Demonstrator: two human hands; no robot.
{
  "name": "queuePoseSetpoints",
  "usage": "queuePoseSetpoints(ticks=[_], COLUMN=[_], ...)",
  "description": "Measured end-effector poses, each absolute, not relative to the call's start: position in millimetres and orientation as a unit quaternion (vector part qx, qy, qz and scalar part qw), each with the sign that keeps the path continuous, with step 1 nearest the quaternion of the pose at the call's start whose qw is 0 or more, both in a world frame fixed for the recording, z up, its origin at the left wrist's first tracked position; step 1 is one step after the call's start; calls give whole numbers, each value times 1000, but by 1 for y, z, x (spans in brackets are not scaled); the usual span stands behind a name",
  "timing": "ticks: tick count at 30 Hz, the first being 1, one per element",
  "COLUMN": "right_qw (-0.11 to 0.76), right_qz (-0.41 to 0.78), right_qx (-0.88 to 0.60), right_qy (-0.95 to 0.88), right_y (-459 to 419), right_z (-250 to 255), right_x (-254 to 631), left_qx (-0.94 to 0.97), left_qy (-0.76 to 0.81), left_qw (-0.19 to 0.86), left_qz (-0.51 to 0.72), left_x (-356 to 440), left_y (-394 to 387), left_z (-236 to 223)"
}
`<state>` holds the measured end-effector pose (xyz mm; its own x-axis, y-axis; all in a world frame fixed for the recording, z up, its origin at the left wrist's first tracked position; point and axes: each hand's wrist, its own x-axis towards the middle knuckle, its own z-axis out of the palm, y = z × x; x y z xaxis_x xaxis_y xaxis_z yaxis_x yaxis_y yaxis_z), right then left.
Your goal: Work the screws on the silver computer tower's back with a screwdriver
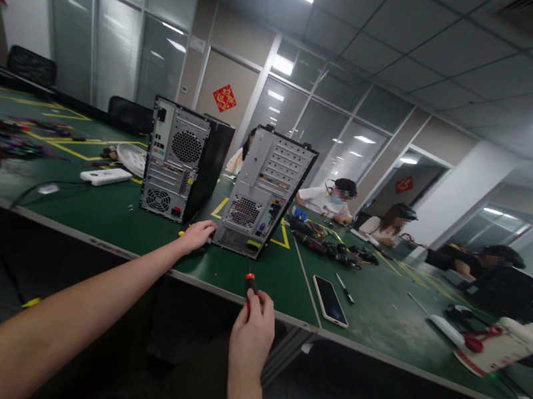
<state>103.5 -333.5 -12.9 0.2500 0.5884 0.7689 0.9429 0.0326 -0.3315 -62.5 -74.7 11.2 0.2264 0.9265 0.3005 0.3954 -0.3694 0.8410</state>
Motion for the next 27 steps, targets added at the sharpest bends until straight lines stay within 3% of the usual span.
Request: queuePoseSetpoints(ticks=[7,16,27], right_qw=[464,417,463], right_qz=[-140,-201,-137], right_qx=[-676,-685,-679], right_qy=[-555,-563,-553], right_y=[-333,-334,-334], right_z=[-11,-12,-13], right_x=[97,100,97], left_qx=[720,717,712], left_qy=[451,456,452], left_qw=[323,317,339], left_qz=[418,420,415], left_x=[-61,-61,-62], left_y=[-68,-69,-72], left_z=[6,7,8])
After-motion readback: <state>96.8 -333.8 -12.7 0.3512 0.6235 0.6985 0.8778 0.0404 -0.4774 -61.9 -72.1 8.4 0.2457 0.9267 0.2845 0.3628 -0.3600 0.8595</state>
